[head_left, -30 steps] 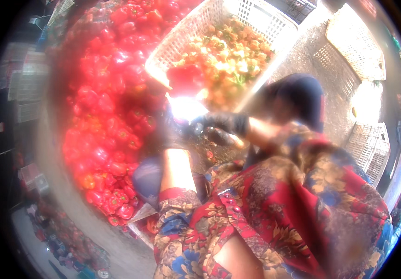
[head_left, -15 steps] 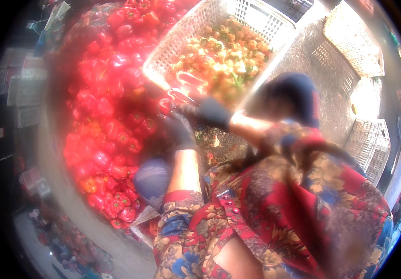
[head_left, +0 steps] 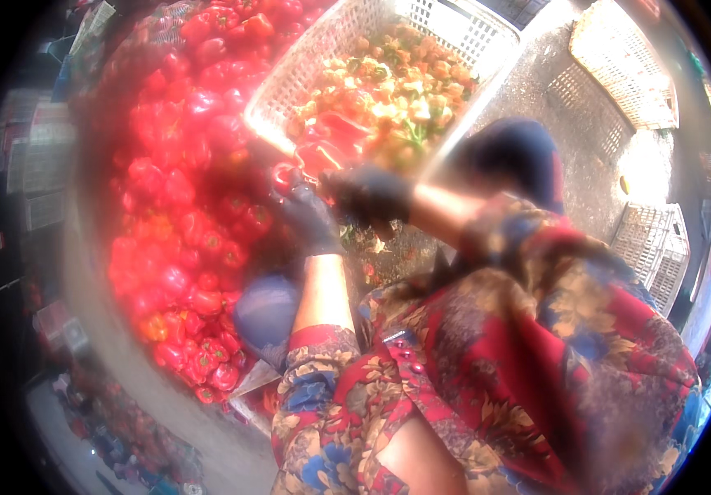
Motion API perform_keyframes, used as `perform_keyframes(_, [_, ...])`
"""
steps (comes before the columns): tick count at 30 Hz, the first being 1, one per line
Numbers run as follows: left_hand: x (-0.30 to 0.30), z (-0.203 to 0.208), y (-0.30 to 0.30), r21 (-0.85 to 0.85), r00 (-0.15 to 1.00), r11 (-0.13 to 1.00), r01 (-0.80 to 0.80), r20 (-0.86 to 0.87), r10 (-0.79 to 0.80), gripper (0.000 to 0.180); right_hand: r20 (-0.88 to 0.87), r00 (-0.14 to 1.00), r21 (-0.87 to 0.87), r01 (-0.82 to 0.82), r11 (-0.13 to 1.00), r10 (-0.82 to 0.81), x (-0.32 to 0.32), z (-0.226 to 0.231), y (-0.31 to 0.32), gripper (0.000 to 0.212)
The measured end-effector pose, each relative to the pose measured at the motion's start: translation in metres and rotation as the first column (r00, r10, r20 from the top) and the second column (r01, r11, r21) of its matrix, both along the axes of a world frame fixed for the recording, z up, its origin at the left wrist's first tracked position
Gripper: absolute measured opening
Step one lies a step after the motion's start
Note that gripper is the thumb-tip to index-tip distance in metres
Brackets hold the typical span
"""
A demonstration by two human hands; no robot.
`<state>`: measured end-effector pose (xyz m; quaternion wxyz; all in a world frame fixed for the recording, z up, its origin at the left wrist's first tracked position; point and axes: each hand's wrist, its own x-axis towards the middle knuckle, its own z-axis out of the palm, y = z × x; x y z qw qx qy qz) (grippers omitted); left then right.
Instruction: The person picks red peppers from a large pile and places them into a plastic crate by hand.
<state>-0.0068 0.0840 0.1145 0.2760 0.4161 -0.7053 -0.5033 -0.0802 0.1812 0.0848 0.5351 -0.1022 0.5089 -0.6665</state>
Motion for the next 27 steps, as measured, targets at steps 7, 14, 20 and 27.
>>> perform_keyframes(7, [0.034, -0.122, -0.048, -0.458, 0.964, 0.873, 0.167, -0.110, -0.242, 0.049, 0.065, 0.992, 0.061, -0.109, 0.992, 0.105, 0.002, 0.002, 0.003, 0.031])
perform_keyframes(14, [0.047, -0.170, -0.072, -0.441, 0.950, 0.842, 0.311, 0.144, -0.276, 0.053, 0.003, 0.994, -0.186, 0.108, 0.977, -0.109, 0.010, -0.018, 0.001, 0.033])
perform_keyframes(20, [0.040, -0.162, -0.070, -0.069, 0.920, 0.939, 0.337, 0.235, -0.313, 0.060, -0.205, 0.972, -0.303, 0.047, 0.952, -0.113, -0.007, -0.029, 0.017, 0.051])
perform_keyframes(27, [0.032, -0.135, -0.064, -0.180, 0.947, 0.935, 0.305, -0.044, -0.317, 0.056, -0.139, 0.960, 0.105, 0.257, 0.961, -0.241, -0.063, 0.045, 0.041, 0.056])
